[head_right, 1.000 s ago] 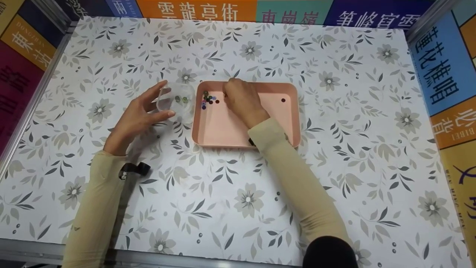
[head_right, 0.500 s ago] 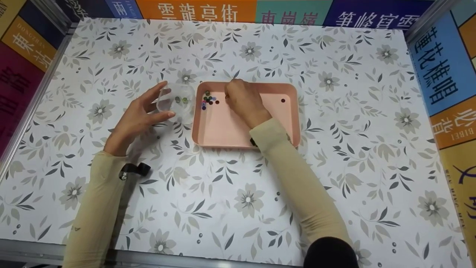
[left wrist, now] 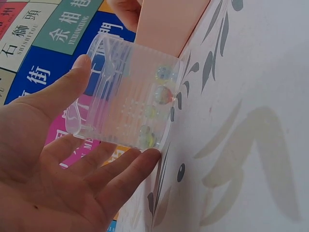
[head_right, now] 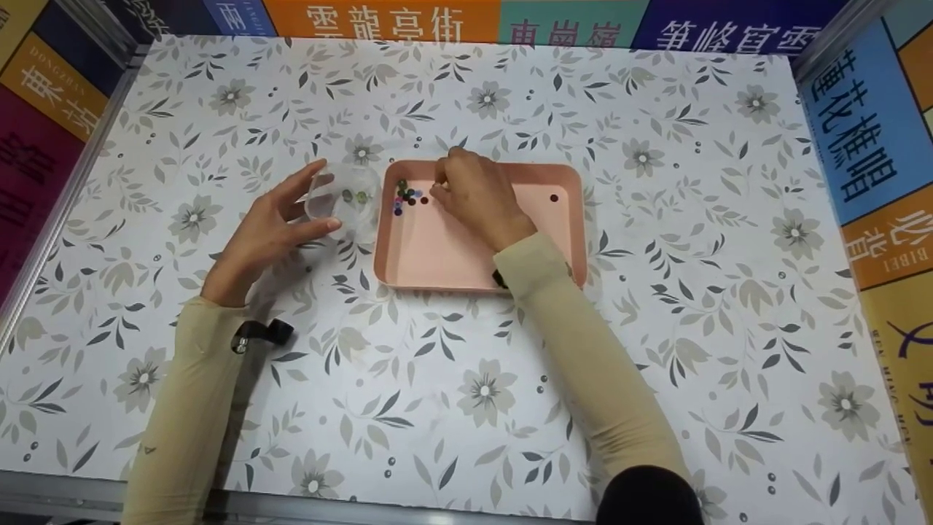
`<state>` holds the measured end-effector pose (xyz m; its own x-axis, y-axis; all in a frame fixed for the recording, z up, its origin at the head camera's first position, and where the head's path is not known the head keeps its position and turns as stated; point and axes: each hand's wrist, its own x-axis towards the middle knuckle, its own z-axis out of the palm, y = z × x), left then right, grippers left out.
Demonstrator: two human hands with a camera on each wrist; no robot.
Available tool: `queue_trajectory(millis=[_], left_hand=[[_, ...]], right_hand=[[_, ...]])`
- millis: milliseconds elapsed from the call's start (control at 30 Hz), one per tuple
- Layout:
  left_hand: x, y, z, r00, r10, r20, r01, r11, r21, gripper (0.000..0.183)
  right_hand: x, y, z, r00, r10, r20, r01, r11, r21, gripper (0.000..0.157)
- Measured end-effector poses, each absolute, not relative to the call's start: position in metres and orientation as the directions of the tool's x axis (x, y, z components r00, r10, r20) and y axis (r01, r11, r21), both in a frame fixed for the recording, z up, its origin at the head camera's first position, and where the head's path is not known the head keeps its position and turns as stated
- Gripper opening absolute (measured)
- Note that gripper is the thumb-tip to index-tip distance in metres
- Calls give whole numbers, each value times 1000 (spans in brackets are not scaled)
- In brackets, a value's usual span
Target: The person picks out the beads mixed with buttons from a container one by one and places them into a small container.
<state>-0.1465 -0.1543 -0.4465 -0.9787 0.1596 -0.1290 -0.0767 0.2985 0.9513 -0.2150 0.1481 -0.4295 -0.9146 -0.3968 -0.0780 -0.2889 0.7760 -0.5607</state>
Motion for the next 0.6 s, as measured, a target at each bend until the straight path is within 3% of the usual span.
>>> queue_trajectory(millis=[433,600], left_hand=[[-147,-154,-446,-980,157,-122,-72,295,953,90],[-147,-154,-446,-981,149,-127,-77,302,950,91]], right_hand=[[-214,150,-424,-856,-476,200,-509,712,-484,22],[-214,150,-422,-845,-472,253,-533,701,-474,21]])
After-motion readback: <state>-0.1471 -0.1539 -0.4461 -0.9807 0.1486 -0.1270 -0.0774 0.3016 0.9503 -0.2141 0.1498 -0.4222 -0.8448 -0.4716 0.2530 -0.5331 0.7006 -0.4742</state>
